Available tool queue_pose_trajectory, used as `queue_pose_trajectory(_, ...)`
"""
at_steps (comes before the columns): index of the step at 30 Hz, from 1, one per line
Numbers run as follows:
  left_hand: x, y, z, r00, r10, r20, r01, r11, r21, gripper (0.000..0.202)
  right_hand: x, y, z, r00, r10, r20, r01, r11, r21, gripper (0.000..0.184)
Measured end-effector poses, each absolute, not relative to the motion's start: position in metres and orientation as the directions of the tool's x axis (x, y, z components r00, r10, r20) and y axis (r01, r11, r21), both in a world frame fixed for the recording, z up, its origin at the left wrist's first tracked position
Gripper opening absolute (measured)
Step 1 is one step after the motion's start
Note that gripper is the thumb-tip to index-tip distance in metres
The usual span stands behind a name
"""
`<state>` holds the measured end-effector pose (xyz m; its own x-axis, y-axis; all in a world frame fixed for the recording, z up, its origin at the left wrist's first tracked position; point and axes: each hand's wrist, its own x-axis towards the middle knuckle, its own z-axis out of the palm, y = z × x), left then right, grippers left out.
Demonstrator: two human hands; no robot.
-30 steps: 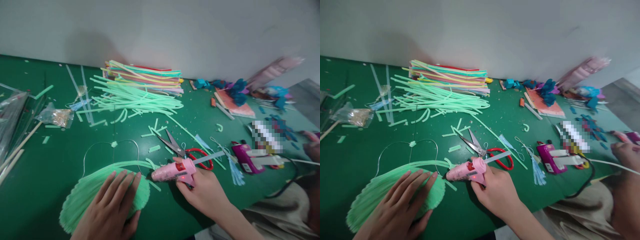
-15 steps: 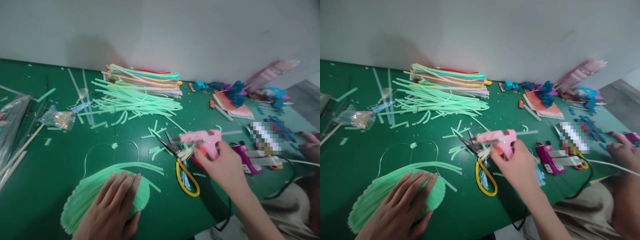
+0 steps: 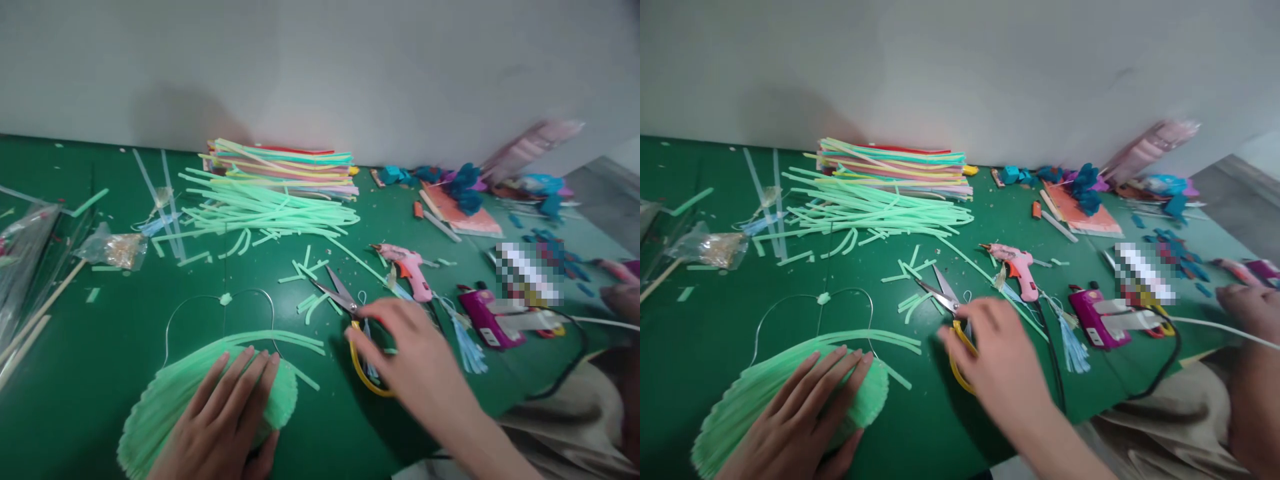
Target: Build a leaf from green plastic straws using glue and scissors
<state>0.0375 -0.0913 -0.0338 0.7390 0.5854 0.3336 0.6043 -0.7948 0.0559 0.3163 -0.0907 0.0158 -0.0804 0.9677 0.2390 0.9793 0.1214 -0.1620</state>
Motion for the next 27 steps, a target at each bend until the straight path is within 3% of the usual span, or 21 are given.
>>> queue_pose_trajectory(2,0.038,-0.091,-0.033,0.744,0.578,0.335,0.598,-0.8,0.054,0.06,0.289,-0.112,0.014,-0.28,0.952,0.121,0.886,0.305,-0.35,0.028)
queue_pose_trajectory(4,0.037,-0.091,-0.034,0.748,0.572,0.336,0.593,-0.804,0.05,0.06,0.272,-0.125,0.007,-0.361,0.926,0.11,0.843,0.375,-0.387,0.019)
queue_pose_trajectory(6,0.037,-0.09,-0.034,0.748,0.577,0.327,0.595,-0.802,0.052,0.06,0.264,-0.128,-0.001,-0.377,0.916,0.137,0.845,0.401,-0.354,0.01)
queue_pose_trajectory(11,0.039,-0.09,-0.033,0.733,0.594,0.331,0.605,-0.792,0.081,0.057,0.262,-0.122,-0.006,-0.417,0.879,0.233,0.858,0.465,-0.219,0.022)
queue_pose_trajectory(15,0.041,-0.091,-0.031,0.689,0.631,0.358,0.627,-0.766,0.144,0.052,0.258,-0.12,-0.003,-0.384,0.903,0.192,0.897,0.415,-0.156,0.016)
queue_pose_trajectory(19,0.039,-0.093,-0.034,0.724,0.618,0.308,0.618,-0.779,0.109,0.057,0.253,-0.118,-0.007,-0.417,0.89,0.183,0.903,0.429,-0.03,0.027)
queue_pose_trajectory(21,0.038,-0.093,-0.035,0.721,0.622,0.306,0.623,-0.775,0.108,0.057,0.252,-0.116,-0.008,-0.422,0.881,0.213,0.897,0.44,-0.041,0.029)
queue_pose_trajectory(27,0.04,-0.093,-0.032,0.709,0.628,0.32,0.624,-0.771,0.131,0.056,0.255,-0.115,0.005,-0.44,0.873,0.212,0.843,0.483,-0.238,0.022)
